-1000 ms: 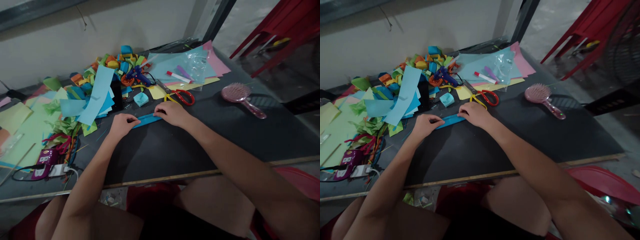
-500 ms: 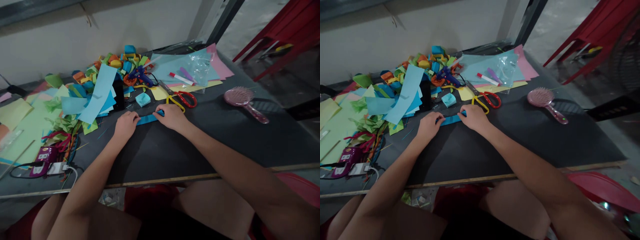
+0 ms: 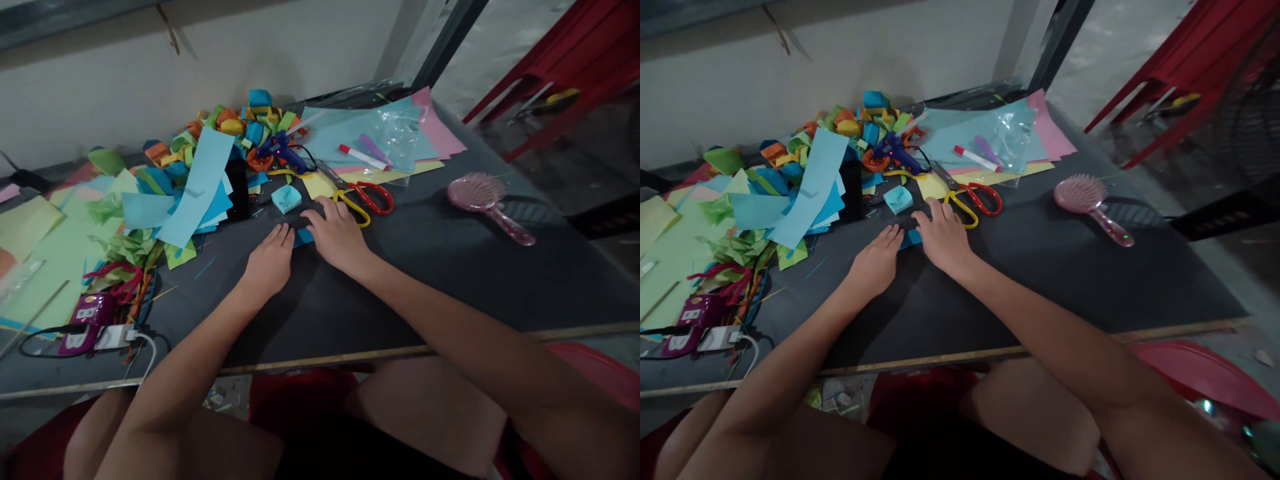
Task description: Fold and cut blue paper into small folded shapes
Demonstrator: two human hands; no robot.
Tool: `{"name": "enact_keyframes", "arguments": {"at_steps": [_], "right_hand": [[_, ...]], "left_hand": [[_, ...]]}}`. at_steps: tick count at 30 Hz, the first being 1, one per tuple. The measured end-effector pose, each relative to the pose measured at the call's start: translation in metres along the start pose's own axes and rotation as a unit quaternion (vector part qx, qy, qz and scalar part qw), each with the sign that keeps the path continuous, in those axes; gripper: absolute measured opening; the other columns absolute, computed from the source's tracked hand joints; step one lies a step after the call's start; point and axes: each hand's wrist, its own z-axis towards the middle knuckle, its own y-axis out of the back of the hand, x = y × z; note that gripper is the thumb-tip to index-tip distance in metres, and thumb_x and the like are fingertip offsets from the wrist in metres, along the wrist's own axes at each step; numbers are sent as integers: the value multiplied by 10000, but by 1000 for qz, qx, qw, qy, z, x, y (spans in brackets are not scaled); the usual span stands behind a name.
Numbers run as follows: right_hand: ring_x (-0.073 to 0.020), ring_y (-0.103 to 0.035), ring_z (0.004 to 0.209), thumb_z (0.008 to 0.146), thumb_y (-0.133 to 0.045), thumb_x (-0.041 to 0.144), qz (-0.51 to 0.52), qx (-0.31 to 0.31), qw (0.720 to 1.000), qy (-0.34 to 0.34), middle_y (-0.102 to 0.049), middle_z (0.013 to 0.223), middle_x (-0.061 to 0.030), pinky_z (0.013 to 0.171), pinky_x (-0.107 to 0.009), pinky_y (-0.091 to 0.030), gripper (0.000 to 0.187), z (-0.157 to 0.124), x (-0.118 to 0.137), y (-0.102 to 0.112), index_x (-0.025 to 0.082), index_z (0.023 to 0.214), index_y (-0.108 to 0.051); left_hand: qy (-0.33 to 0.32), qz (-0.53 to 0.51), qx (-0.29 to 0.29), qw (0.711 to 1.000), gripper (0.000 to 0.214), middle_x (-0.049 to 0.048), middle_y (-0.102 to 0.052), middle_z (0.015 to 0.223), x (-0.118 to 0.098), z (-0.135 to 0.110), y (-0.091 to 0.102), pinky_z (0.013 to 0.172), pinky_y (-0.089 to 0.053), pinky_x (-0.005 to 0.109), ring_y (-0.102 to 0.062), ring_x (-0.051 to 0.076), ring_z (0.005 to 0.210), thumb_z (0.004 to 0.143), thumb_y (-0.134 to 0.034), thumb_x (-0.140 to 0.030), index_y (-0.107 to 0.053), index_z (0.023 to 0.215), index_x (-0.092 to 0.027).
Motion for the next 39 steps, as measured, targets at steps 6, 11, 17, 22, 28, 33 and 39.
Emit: {"name": "enact_keyframes", "arguments": {"at_steps": [6,11,17,22,28,33,39], "right_hand": [[-331,-357,1398,982,-323,187,13,-13,998,60,-398,1538,-141,1082,-546,-373,451,-5,3,3,129,1392,-501],[-256,-253,1481,997,-335,363,95,132,962,217,-276,1607,-102,1183,-474,-282,598,-13,5,-4,149,1548,-246],[-299,-250,1479,964,-370,509,82,167,963,196,-198,1623,-121,1192,-492,-266,739,-22,-20,0,140,1569,-159],[-289,-313,1454,963,-371,519,49,167,970,170,-283,1596,-120,1175,-488,-308,705,-33,-48,18,159,1554,-236],[-286,-367,1428,973,-372,485,-3,154,981,122,-336,1570,-133,1149,-490,-356,651,-36,-39,23,135,1520,-326],[-311,-414,1398,963,-412,471,-34,143,986,84,-418,1520,-155,1122,-484,-385,620,-34,-18,24,100,1460,-434],[-365,-640,1083,954,-438,296,-98,125,987,27,-690,1130,-271,841,-446,-514,415,-13,19,34,1,1115,-682]], "left_hand": [[28,-16,17,999,969,238,-158,1601,-12,-9,-6,1213,-193,484,-146,334,1505,884,-278,-735,-236,1511,2],[28,-40,56,997,1251,254,-115,1605,-10,-6,-4,1228,-147,459,-106,342,1510,700,-407,-884,-132,1531,10],[105,23,39,993,1217,269,-85,1604,-22,-9,-3,1228,-155,440,-110,335,1512,747,-376,-856,-143,1515,59],[145,32,32,988,1090,266,-110,1600,-18,-14,-2,1213,-191,465,-155,351,1501,828,-279,-803,-184,1517,36],[195,19,0,981,930,281,-229,1573,-1,-8,-4,1133,-204,676,-227,430,1465,872,-342,-717,-298,1499,-32],[160,-5,-124,979,415,187,-431,1503,21,7,2,1062,-398,588,-429,367,1354,924,-461,-336,-601,1274,-162],[43,-32,-175,983,267,122,-585,1142,29,12,3,921,-495,406,-537,262,1105,800,-482,-84,-629,1003,-176]]}}
